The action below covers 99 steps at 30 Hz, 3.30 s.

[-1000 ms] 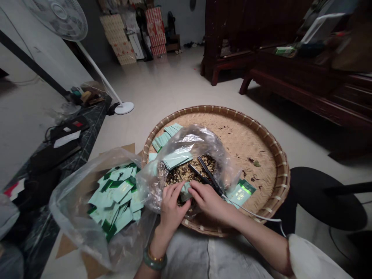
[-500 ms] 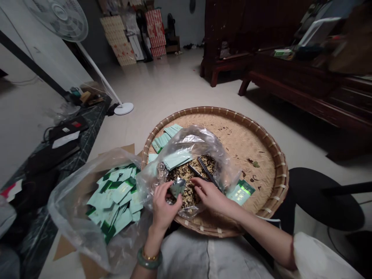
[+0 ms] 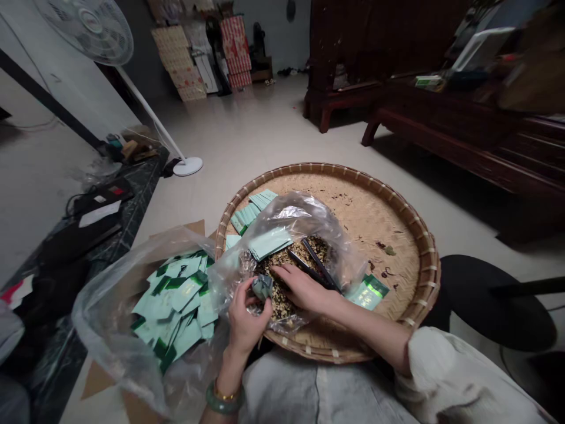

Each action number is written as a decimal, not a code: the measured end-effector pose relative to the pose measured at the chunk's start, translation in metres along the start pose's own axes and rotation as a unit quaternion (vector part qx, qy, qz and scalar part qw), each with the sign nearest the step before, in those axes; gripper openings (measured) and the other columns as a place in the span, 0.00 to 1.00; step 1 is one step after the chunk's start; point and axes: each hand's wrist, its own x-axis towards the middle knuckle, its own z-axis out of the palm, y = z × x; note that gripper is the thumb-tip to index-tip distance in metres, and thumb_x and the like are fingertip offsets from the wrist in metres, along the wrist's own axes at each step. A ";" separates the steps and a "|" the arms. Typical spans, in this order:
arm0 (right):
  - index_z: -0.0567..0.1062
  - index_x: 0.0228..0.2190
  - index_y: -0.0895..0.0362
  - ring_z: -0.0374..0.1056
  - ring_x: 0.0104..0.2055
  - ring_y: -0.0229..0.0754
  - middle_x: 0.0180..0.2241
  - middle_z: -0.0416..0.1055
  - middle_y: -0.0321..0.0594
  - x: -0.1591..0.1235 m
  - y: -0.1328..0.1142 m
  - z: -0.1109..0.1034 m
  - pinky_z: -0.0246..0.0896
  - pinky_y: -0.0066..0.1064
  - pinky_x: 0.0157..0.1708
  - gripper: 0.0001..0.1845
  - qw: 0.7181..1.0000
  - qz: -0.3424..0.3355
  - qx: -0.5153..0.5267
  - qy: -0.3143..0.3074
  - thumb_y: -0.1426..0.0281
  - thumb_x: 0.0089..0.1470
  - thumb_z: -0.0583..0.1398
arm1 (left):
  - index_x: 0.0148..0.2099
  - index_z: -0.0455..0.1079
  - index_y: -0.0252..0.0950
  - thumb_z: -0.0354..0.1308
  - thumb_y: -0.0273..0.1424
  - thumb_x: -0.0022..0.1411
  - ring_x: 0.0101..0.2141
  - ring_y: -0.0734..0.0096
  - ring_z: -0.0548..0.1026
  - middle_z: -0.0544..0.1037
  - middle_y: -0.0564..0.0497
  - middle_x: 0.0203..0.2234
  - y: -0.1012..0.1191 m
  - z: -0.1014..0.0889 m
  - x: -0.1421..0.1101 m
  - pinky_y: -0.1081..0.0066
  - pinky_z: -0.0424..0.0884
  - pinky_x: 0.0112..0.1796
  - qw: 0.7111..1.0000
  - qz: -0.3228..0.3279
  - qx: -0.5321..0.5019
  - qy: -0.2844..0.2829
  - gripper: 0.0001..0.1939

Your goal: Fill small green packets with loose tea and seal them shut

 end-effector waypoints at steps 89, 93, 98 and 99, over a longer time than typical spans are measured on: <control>0.76 0.38 0.53 0.66 0.50 0.44 0.44 0.74 0.35 -0.001 -0.039 -0.050 0.55 0.40 0.55 0.29 0.845 0.097 0.507 0.142 0.80 0.34 0.50 | 0.38 0.76 0.40 0.56 0.27 0.61 0.40 0.65 0.71 0.74 0.46 0.38 0.023 -0.022 0.073 0.63 0.71 0.40 0.930 0.308 0.069 -0.187 0.07; 0.77 0.41 0.52 0.65 0.53 0.44 0.47 0.74 0.35 -0.004 -0.034 -0.053 0.53 0.43 0.58 0.30 0.874 0.056 0.464 0.134 0.81 0.37 0.50 | 0.37 0.76 0.40 0.56 0.28 0.61 0.40 0.65 0.71 0.74 0.46 0.37 0.021 -0.021 0.071 0.63 0.71 0.39 0.935 0.296 0.071 -0.183 0.07; 0.77 0.43 0.51 0.65 0.54 0.44 0.48 0.74 0.35 -0.006 -0.030 -0.054 0.52 0.46 0.60 0.30 0.918 -0.006 0.377 0.124 0.83 0.40 0.50 | 0.38 0.76 0.40 0.57 0.28 0.60 0.40 0.65 0.71 0.74 0.46 0.38 0.020 -0.020 0.070 0.64 0.72 0.39 0.936 0.301 0.063 -0.173 0.07; 0.77 0.43 0.51 0.65 0.54 0.44 0.48 0.73 0.36 -0.007 -0.031 -0.054 0.52 0.46 0.60 0.30 0.921 -0.016 0.367 0.128 0.83 0.40 0.51 | 0.38 0.76 0.40 0.57 0.27 0.60 0.40 0.65 0.72 0.74 0.46 0.38 0.021 -0.020 0.070 0.64 0.72 0.39 0.936 0.302 0.062 -0.171 0.07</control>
